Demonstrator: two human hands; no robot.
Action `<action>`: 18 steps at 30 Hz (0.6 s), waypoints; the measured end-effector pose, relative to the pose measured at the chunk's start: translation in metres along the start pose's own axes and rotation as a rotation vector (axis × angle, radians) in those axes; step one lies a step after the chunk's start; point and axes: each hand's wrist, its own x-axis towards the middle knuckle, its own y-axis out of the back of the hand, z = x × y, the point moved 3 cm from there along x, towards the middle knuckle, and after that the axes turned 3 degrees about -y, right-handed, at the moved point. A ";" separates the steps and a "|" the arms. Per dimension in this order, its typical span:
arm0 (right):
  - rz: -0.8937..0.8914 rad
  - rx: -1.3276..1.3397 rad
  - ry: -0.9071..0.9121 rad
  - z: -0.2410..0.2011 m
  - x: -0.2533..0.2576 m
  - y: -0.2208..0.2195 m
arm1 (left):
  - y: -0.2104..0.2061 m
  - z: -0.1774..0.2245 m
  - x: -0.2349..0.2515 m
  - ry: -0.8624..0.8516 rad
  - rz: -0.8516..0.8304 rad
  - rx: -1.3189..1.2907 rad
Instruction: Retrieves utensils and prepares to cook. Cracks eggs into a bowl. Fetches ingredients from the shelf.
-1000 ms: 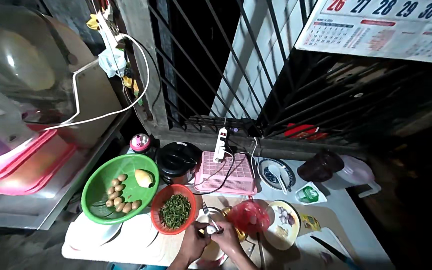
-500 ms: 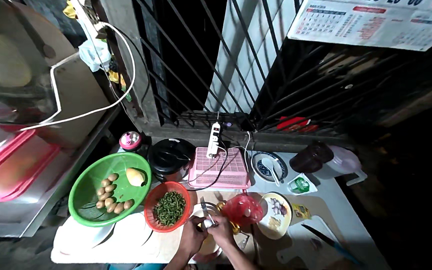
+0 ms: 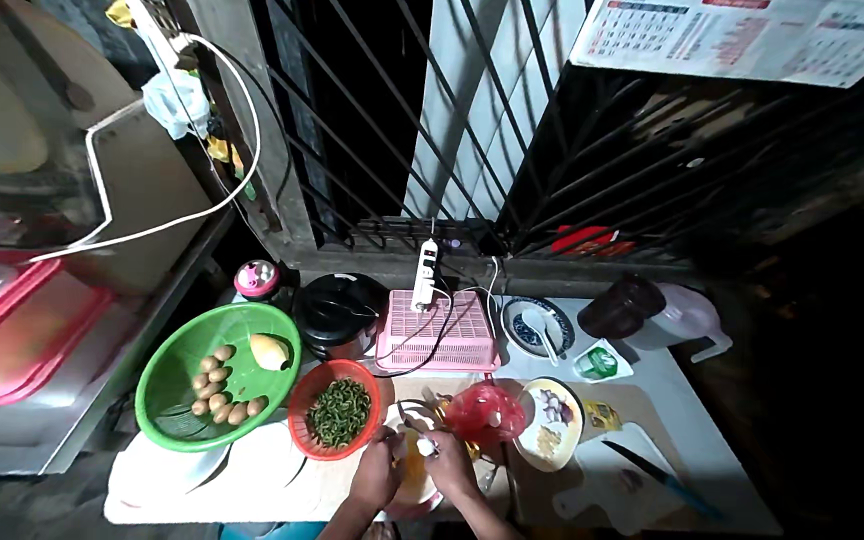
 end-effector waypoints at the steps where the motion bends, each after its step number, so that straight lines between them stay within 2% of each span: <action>1: 0.033 -0.004 0.006 0.001 -0.001 -0.001 | 0.002 0.001 -0.001 0.012 -0.002 0.033; 8: 0.136 -0.023 0.000 0.002 -0.008 0.005 | 0.016 0.011 -0.010 0.007 0.052 0.105; 10: 0.116 -0.040 -0.009 0.007 -0.009 0.001 | 0.011 0.004 -0.013 0.037 -0.025 0.124; 13: 0.106 -0.043 -0.022 0.002 -0.002 0.007 | 0.015 0.001 -0.006 0.025 -0.005 0.129; 16: 0.072 -0.059 -0.033 0.005 -0.007 0.005 | 0.012 0.005 -0.014 0.036 -0.093 0.114; 18: 0.067 -0.053 -0.015 -0.002 -0.004 0.010 | 0.016 0.013 -0.008 0.001 -0.072 0.144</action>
